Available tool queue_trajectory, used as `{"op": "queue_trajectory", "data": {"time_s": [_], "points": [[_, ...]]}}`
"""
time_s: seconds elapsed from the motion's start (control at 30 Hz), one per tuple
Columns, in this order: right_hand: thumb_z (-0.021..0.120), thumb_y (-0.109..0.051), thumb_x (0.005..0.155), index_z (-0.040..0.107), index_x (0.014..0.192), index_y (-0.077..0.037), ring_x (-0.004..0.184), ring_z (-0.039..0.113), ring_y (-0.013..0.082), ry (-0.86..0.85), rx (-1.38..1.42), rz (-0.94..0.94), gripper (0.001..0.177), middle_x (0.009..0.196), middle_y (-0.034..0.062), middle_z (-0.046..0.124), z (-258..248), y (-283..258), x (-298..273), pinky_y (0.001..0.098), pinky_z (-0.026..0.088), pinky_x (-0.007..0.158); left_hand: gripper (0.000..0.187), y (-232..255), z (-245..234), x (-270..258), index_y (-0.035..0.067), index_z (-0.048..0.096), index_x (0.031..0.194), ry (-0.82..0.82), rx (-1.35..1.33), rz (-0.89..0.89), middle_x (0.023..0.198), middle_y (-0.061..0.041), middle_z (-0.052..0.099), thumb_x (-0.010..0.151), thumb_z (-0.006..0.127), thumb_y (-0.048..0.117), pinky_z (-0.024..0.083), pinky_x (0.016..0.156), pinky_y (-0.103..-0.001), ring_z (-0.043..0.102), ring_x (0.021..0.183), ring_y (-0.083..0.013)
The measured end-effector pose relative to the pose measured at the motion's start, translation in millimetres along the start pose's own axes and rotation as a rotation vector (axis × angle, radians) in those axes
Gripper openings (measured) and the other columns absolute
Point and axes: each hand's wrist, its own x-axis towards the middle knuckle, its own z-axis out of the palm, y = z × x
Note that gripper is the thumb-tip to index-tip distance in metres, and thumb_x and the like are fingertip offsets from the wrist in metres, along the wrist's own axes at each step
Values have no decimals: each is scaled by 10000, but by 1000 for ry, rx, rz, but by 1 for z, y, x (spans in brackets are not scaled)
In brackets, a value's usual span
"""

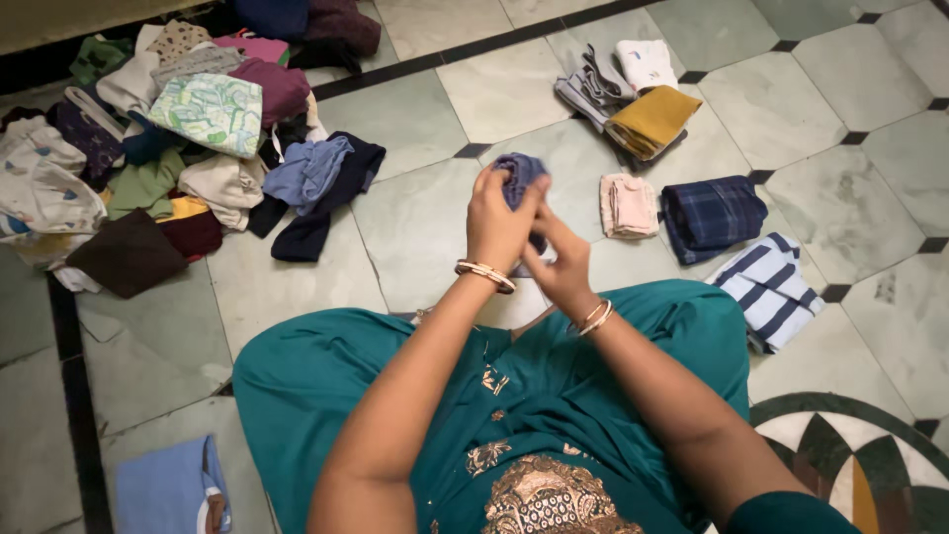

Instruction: The person sits on the floor and folds various pieces of clothing, including shirts, pants, and underwear, by hand. Each item is smoothed, folded into a compact shape, and placed into a growing stack on the floor.

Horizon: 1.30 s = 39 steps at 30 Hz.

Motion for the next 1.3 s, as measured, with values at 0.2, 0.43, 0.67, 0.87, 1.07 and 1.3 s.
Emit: {"op": "queue_trajectory", "data": {"time_s": [0.2, 0.43, 0.67, 0.87, 1.07, 1.3], "points": [[817, -72, 923, 705, 1230, -51, 1162, 729, 214, 109, -1, -22, 328, 1277, 113, 736, -24, 1, 19, 325, 576, 1047, 310, 15, -32, 17, 45, 612, 1083, -158, 285, 255, 1075, -164, 710, 820, 761, 111, 539, 847, -483, 681, 1005, -391], [909, -211, 704, 309, 1601, -93, 1104, 591, 123, -231, 230, 234, 1085, 1296, 37, 627, -50, -7, 50, 294, 481, 1022, 324, 50, -41, 18, 60, 578, 1084, -631, 476, 526, 1057, -151, 705, 812, 747, 110, 548, 770, -507, 688, 977, -381], [894, -106, 749, 717, 1244, 18, 911, 659, 128, -594, 169, 714, 540, 1078, 116, 732, -74, 39, 52, 293, 550, 794, 314, 10, -64, 46, 123, 591, 1269, -325, 326, 152, 1150, -97, 756, 968, 661, 175, 549, 826, -485, 701, 1047, -367], [809, -82, 755, 651, 1205, -78, 896, 723, 123, -106, 477, 814, 477, 1013, 19, 740, -61, 112, 57, 270, 599, 768, 402, -157, -30, 16, 36, 587, 1161, 83, 37, -118, 1092, -201, 725, 890, 799, 242, 547, 865, -428, 703, 1009, -378], [728, -181, 977, 713, 1168, -11, 928, 720, 167, 95, 23, 573, 256, 1055, 120, 774, 26, 180, 18, 301, 575, 831, 617, -289, 1, -25, -1, 493, 1213, 211, 37, -606, 1153, -244, 673, 717, 843, 107, 517, 944, -440, 683, 1058, -378], [516, -373, 1075, 494, 1511, -33, 1533, 366, 300, -387, 95, 215, 554, 1604, 200, 449, 170, 146, -20, 388, 288, 1259, 655, -285, -6, -19, -88, 504, 1190, 292, 365, -570, 1113, -319, 645, 788, 854, 292, 516, 889, -510, 651, 1018, -483]]}}
